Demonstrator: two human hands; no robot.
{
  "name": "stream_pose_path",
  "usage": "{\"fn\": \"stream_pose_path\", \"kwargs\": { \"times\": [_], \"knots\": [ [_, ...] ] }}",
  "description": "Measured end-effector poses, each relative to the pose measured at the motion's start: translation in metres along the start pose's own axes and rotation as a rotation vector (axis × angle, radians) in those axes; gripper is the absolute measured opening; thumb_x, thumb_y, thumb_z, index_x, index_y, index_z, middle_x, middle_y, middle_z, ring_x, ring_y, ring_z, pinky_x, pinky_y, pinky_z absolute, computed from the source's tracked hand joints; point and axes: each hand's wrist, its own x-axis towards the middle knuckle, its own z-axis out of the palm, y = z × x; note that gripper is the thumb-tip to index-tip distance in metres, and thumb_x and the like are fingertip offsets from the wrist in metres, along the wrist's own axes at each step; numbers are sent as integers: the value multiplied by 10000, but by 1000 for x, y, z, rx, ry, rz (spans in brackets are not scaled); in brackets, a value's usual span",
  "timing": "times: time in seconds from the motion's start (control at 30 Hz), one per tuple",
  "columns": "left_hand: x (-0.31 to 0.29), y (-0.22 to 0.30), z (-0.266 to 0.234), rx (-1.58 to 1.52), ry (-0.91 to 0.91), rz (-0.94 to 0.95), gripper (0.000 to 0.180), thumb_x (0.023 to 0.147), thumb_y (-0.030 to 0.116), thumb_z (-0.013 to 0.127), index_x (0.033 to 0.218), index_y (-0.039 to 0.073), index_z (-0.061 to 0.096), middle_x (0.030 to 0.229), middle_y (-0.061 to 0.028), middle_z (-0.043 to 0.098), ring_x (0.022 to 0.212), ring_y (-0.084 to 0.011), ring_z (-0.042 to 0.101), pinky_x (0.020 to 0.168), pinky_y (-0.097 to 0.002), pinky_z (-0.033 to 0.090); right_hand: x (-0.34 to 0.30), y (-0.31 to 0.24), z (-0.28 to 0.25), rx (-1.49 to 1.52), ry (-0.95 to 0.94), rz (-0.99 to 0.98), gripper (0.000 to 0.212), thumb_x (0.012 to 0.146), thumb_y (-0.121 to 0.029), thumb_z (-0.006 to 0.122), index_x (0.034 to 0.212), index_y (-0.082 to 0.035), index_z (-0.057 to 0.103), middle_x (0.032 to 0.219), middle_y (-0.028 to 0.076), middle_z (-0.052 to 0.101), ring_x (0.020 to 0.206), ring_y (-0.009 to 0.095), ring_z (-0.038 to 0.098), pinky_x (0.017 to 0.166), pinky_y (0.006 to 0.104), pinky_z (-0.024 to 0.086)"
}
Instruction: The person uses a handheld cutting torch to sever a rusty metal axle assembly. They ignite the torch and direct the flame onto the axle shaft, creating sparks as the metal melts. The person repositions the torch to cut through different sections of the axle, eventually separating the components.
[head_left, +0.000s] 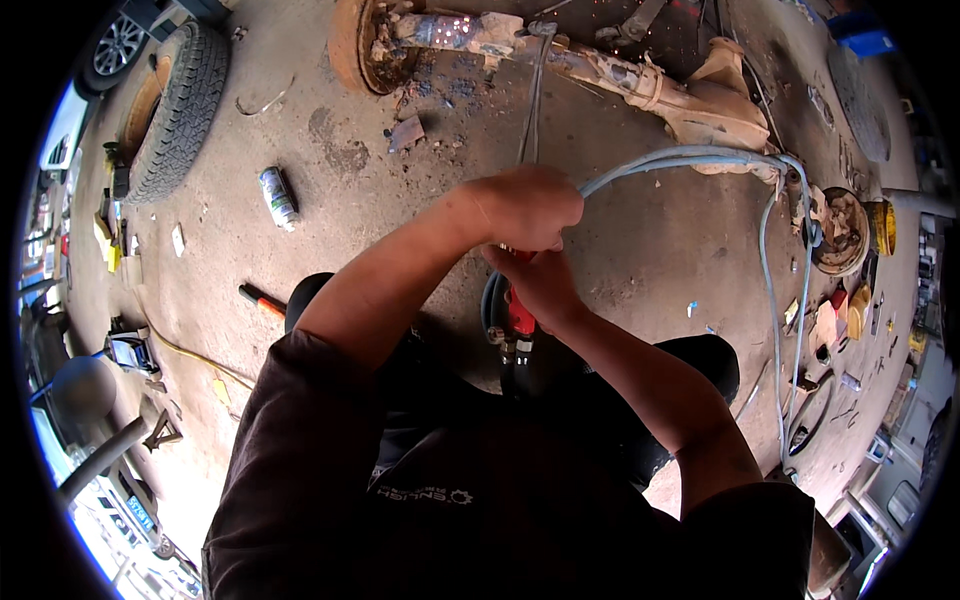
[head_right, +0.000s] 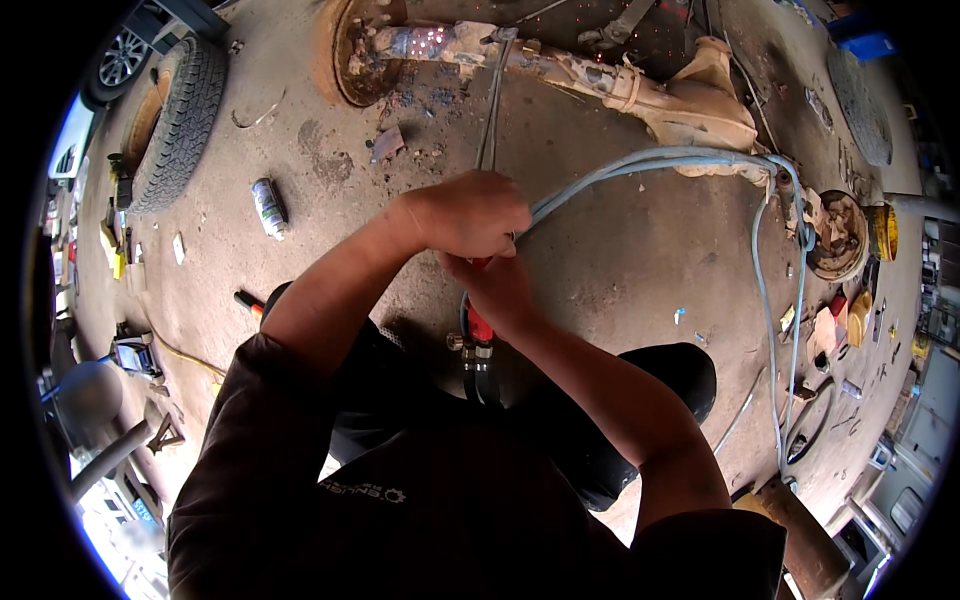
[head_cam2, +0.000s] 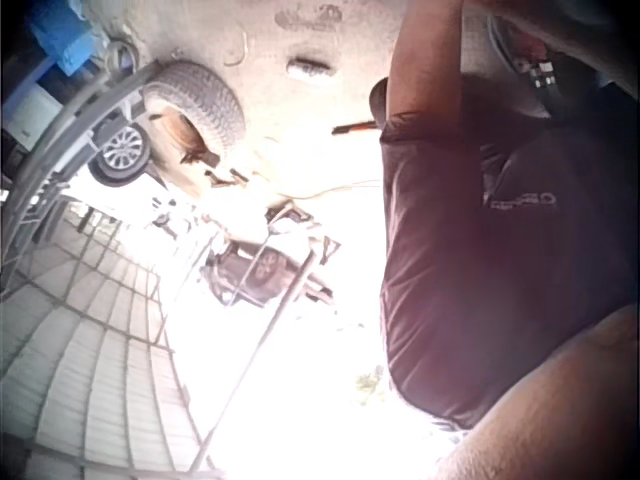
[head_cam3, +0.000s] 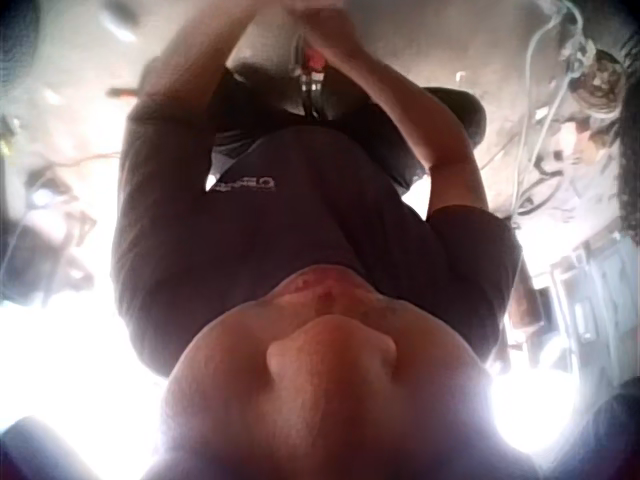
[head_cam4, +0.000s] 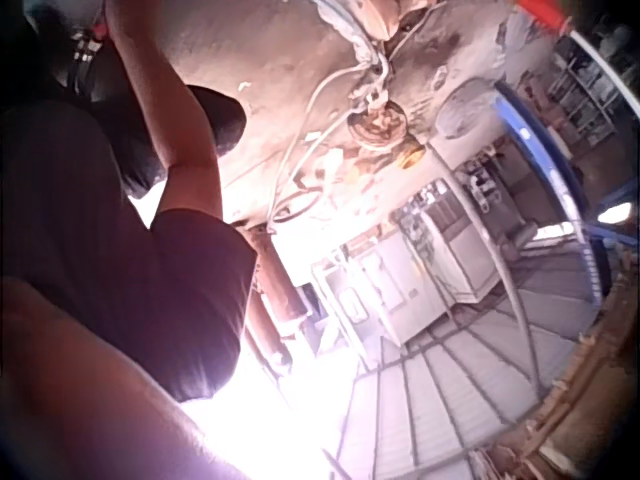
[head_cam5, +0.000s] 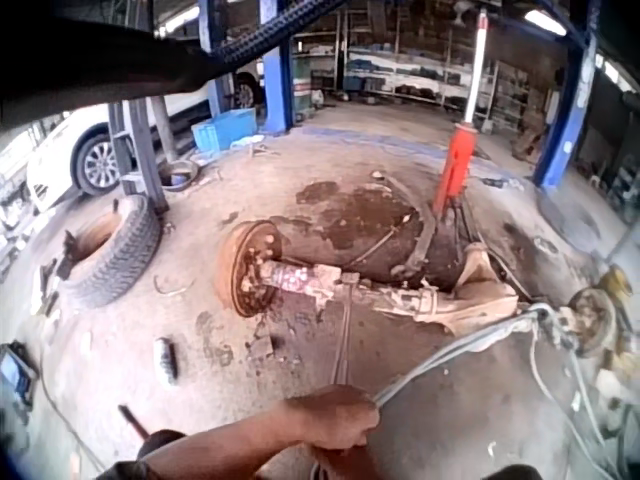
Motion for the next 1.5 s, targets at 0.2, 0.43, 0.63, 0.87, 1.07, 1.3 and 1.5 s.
{"fn": "stream_pose_path", "kwargs": {
  "times": [0.2, 0.43, 0.63, 0.87, 1.07, 1.3, 1.5],
  "knots": [
    [-8, 6, -5, -83, 181, -159, 301, 854, 283, 733, 843, -16, 703, 792, -199, 678, 847, -399, 687, 749, -483, 548, 12, -5, -10, 42, 12, -151, 359, 898, -193, 766, 1142, -68, 534, 907, 20, 595, 625, 82, 579, 468, 254, 480],
    [-60, 79, 7, -29, 106, -429, 495, 926, 522, 625, 869, 30, 625, 815, -152, 685, 794, -373, 696, 707, -475, 548, 26, -51, -52, -190, 294, -129, 453, 883, -432, 772, 845, -9, 616, 656, 64, 607, 502, 141, 577, 482, 339, 483],
    [-35, 93, 50, -264, -9, -475, 378, 995, 369, 569, 919, 9, 659, 889, -169, 714, 855, -368, 712, 765, -475, 569, 27, -49, -56, -139, 327, -73, 493, 860, -475, 793, 775, -29, 601, 557, 21, 538, 433, 159, 576, 430, 329, 468],
    [-38, 102, 73, -193, -21, -307, 212, 945, 193, 585, 926, -7, 652, 879, -177, 703, 844, -367, 714, 744, -468, 580, 20, -50, -57, -338, 233, 17, 524, 843, -478, 807, 683, -39, 569, 556, 14, 524, 423, 154, 562, 414, 333, 456],
    [-33, 99, 81, -193, 34, -343, 243, 980, 234, 587, 921, 6, 643, 864, -159, 693, 848, -349, 710, 722, -476, 575, 29, -50, -57, -355, 210, 21, 461, 874, -400, 783, 705, -21, 583, 570, 19, 522, 431, 152, 551, 418, 331, 460],
    [-34, 92, 85, -173, 113, -269, 248, 978, 237, 586, 905, 6, 642, 878, -143, 680, 834, -344, 705, 717, -461, 577, 33, -55, -60, -211, 135, 76, 386, 916, -346, 738, 785, -4, 616, 582, 37, 546, 452, 150, 557, 433, 331, 469],
    [-39, 87, 81, -180, 147, -280, 310, 984, 296, 591, 898, 2, 636, 867, -149, 685, 819, -343, 710, 696, -452, 579, 36, -50, -60, -206, 119, 32, 402, 921, -370, 731, 778, -13, 613, 584, 35, 558, 456, 147, 563, 440, 325, 468]
  ]
}}
